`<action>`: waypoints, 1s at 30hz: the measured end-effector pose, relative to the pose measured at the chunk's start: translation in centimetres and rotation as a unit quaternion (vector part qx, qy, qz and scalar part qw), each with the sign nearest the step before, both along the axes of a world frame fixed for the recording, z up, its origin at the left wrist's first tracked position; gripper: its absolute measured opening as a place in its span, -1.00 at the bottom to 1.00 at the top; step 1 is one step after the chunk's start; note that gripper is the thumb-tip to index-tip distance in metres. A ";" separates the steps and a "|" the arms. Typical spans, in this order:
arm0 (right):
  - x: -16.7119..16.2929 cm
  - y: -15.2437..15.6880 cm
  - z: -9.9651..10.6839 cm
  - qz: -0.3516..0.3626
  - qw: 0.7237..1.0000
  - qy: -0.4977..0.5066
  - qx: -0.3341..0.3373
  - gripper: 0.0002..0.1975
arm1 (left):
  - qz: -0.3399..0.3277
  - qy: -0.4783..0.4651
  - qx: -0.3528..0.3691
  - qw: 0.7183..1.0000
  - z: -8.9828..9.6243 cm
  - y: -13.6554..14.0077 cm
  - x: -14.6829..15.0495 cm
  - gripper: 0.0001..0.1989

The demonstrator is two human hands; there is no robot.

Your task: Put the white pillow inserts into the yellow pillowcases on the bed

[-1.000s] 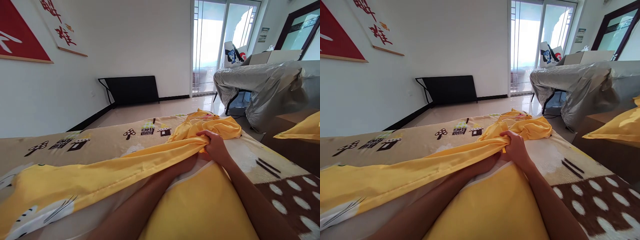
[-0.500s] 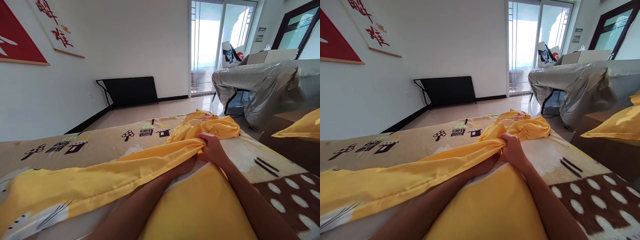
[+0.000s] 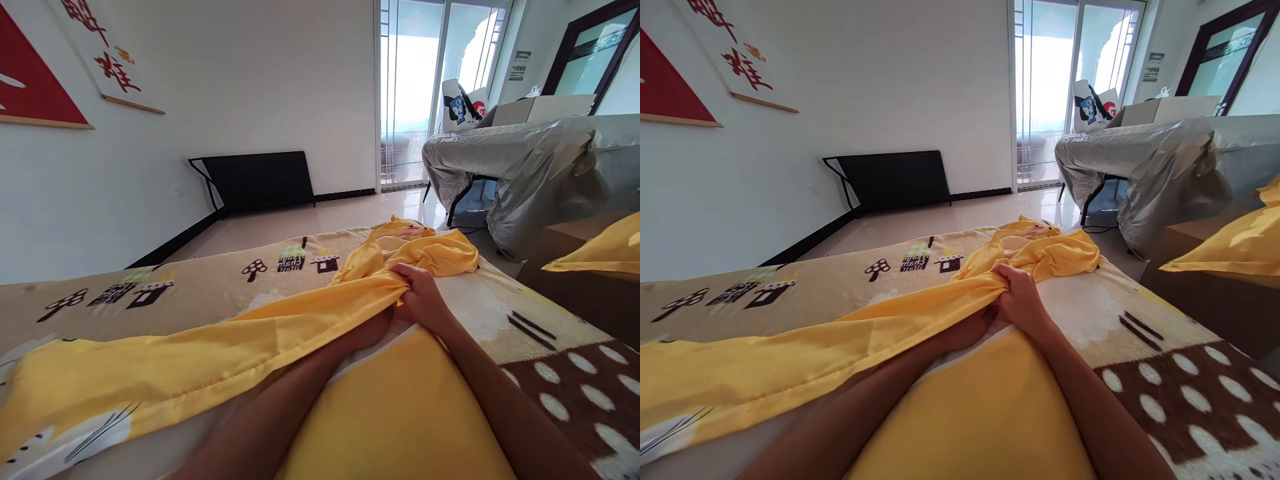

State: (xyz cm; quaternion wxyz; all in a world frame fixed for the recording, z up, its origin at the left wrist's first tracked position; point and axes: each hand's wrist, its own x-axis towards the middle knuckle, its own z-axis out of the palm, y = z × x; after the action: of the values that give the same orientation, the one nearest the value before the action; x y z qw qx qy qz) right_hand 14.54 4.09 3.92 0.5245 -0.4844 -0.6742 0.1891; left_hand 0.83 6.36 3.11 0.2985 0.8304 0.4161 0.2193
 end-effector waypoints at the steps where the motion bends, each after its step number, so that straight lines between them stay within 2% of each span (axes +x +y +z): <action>1: 0.1 0.1 -0.1 -0.006 1.000 0.003 0.000 -0.72 | 0.002 0.005 0.001 1.000 0.3 -0.1 -0.1 -0.58; 5: 0.4 0.4 -0.3 -0.066 0.998 -0.005 0.004 -0.68 | -0.019 0.008 -0.015 1.000 1.1 -0.2 -0.4 -0.61; 10: 0.9 1.0 -0.6 -0.116 0.992 -0.033 0.029 -0.66 | -0.009 0.006 -0.033 0.999 0.6 0.4 -0.6 -0.58; 13: 1.1 1.3 -0.9 -0.116 0.992 -0.035 0.031 -0.64 | 0.001 -0.001 -0.016 1.000 0.5 0.3 -0.7 -0.57; 16: 1.1 1.3 -0.9 -0.121 0.992 -0.038 0.026 -0.66 | -0.015 -0.012 0.035 0.999 0.9 -0.5 -1.1 -0.56; 19: 1.1 1.1 -0.6 -0.120 0.992 -0.032 0.024 -0.68 | -0.024 0.005 0.089 0.996 1.0 -1.1 -1.7 -0.53; 22: 1.1 1.0 -0.3 -0.098 0.995 -0.033 0.012 -0.73 | -0.011 0.006 0.101 0.995 0.4 -1.1 -2.0 -0.50; 26: 1.1 1.0 -0.2 -0.050 0.998 -0.023 -0.005 -0.80 | 0.009 -0.027 0.086 0.996 -0.6 -0.5 -2.0 -0.45; 30: 1.1 1.2 -0.3 -0.023 1.000 0.011 -0.015 -0.80 | 0.048 -0.038 0.037 0.997 -0.6 -0.3 -1.6 -0.47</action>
State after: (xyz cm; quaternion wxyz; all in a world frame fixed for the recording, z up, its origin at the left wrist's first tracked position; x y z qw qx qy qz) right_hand 15.67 5.26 3.58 0.5290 -0.5053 -0.6540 0.1927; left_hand -0.73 6.11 2.56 0.2725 0.8108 0.4356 0.2804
